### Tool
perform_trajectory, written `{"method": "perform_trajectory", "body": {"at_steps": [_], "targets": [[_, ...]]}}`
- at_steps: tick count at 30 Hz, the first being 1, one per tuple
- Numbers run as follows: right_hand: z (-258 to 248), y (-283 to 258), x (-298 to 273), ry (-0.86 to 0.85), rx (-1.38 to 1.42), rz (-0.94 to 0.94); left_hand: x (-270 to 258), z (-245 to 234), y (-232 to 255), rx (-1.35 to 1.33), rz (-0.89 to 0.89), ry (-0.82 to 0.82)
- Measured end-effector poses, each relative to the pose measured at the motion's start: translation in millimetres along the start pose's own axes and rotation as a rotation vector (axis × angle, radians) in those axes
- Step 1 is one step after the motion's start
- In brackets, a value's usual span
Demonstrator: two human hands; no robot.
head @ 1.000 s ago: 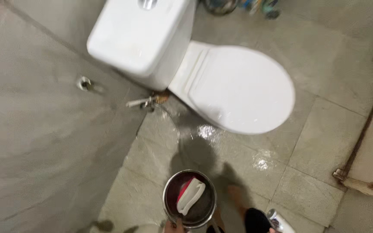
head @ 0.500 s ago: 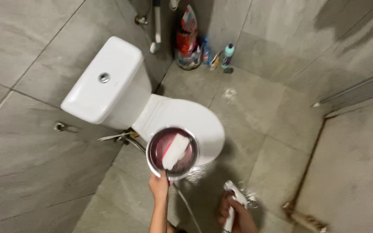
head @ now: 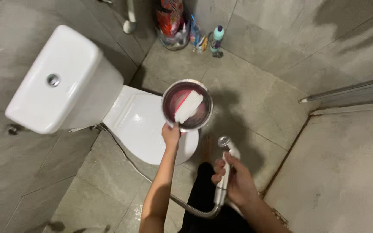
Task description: The person cleans a sponge, a metal bowl, and a toilet brush with a sprayer before scrubbing the toilet tank and floor by hand and with a brush. They rinse the surfaces and the bathroom floor with water from the sprayer.
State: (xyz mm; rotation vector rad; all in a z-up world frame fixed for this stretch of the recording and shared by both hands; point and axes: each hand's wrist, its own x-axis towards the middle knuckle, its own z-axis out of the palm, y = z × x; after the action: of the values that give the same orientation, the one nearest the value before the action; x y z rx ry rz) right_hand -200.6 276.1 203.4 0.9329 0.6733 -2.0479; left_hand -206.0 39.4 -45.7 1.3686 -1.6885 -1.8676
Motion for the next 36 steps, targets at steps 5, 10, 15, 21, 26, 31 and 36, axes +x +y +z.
{"method": "perform_trajectory", "body": {"at_steps": [5, 10, 15, 21, 26, 31, 36], "targets": [[10, -97, 64, 0.199, -0.057, -0.069, 93, 105, -26, 0.157, 0.087, -0.005], [-28, -168, 121, 0.436, -0.079, -0.135, 157, 189, -60, -0.062, -0.294, -0.101], [-97, -185, 195, 0.376, 0.039, -0.003, 229, 285, -125, -0.219, -0.317, -0.091], [-158, -205, 367, 0.534, -0.098, -0.038, 344, 411, -243, -0.285, -0.476, 0.01], [-180, -239, 444, 0.687, -0.28, -0.103, 405, 471, -341, -0.162, -0.287, 0.01], [-178, -250, 475, 0.814, -0.475, -0.15, 447, 504, -403, 0.02, -0.099, -0.007], [-204, -270, 492, 0.888, -0.619, -0.17, 461, 536, -439, -0.173, -0.509, 0.058]]}}
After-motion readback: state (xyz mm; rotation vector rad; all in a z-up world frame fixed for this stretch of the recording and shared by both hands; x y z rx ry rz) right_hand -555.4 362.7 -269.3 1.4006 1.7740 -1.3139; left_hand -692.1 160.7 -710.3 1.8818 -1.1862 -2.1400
